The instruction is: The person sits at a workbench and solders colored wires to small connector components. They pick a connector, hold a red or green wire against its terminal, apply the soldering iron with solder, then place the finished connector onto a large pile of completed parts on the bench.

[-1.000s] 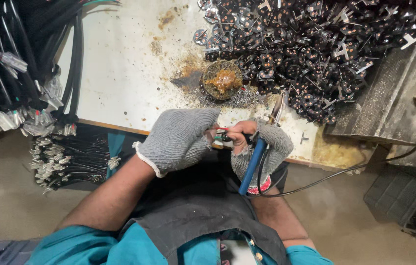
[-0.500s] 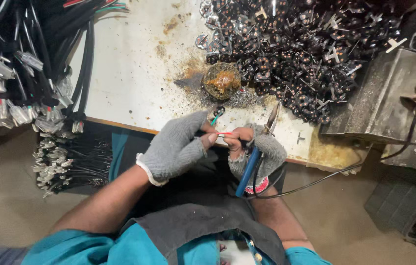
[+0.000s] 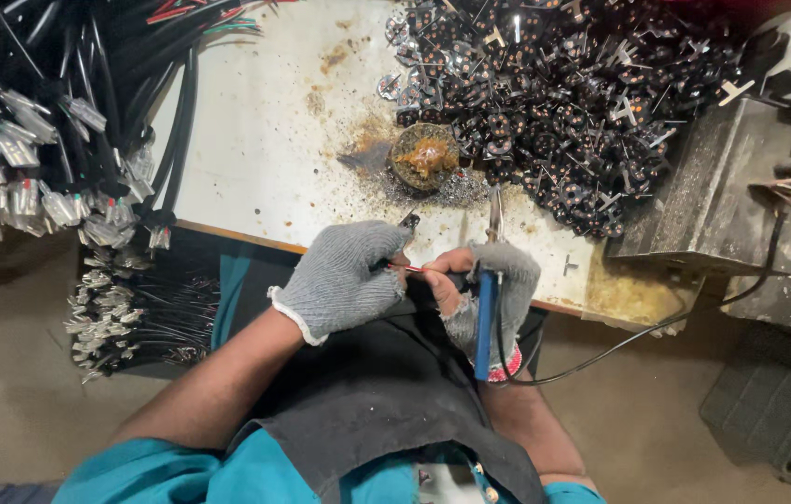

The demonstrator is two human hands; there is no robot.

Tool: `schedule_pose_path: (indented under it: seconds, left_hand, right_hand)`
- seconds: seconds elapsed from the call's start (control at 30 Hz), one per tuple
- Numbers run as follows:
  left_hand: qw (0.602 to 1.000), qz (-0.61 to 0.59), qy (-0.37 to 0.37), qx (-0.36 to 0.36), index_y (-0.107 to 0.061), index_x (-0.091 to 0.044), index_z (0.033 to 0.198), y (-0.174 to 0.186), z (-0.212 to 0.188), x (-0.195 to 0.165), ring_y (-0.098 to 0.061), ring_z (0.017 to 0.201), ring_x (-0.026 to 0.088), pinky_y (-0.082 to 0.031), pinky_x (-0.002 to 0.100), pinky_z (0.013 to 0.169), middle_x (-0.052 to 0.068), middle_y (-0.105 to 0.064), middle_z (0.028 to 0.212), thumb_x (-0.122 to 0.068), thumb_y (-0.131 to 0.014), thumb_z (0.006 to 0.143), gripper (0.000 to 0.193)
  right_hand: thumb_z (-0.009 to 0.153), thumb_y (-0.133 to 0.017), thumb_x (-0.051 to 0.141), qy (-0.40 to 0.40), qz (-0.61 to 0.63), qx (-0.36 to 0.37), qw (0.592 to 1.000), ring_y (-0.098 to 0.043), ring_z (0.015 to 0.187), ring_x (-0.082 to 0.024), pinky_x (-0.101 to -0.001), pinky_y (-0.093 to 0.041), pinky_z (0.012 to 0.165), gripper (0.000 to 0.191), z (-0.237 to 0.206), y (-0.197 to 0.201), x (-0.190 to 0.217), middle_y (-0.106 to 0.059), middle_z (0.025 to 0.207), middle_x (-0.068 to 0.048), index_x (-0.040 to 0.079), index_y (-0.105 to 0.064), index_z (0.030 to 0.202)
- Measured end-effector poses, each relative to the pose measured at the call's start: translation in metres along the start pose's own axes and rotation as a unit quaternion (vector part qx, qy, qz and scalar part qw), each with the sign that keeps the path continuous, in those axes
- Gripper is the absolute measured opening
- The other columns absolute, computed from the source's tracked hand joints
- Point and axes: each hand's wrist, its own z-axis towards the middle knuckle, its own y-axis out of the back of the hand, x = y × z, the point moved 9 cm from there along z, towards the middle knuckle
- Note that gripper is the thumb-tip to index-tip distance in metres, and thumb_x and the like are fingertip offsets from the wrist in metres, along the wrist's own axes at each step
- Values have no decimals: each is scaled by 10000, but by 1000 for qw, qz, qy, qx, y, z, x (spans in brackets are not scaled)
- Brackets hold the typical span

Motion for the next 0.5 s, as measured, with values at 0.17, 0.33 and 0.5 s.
schedule_pose_path:
  seconds: [0.17, 0.33, 0.5]
  left_hand:
    - [998, -53, 10, 12, -682, -67, 860, 1, -1, -6, -665, 768, 352, -517, 424, 667, 133, -643, 800, -167, -715, 798, 122]
    - [998, -56, 14, 4, -747, -106, 907, -1, -4, 0, -679, 810, 299, -533, 391, 693, 94, -670, 827, -226, -798, 832, 151]
    - [999, -8, 19, -40, -763, -140, 854, -3, -5, 4, -668, 773, 297, -521, 397, 657, 91, -641, 794, -274, -862, 772, 185]
  right_hand:
    - [968, -809, 85, -40, 144, -27, 988, -692, 884, -134, -286, -550, 846, 600, -5, 0, -13, -716, 960, -73, 102, -304, 1290]
    - [957, -814, 103, -65, 75, 0, 995, -675, 900, -146, -298, -532, 898, 582, -4, 4, -5, -721, 968, -60, 102, -319, 1262]
    - [991, -764, 104, -154, 86, 32, 984, -689, 947, -178, -312, -551, 900, 146, -8, -3, -1, -720, 1002, -88, 59, -642, 1058]
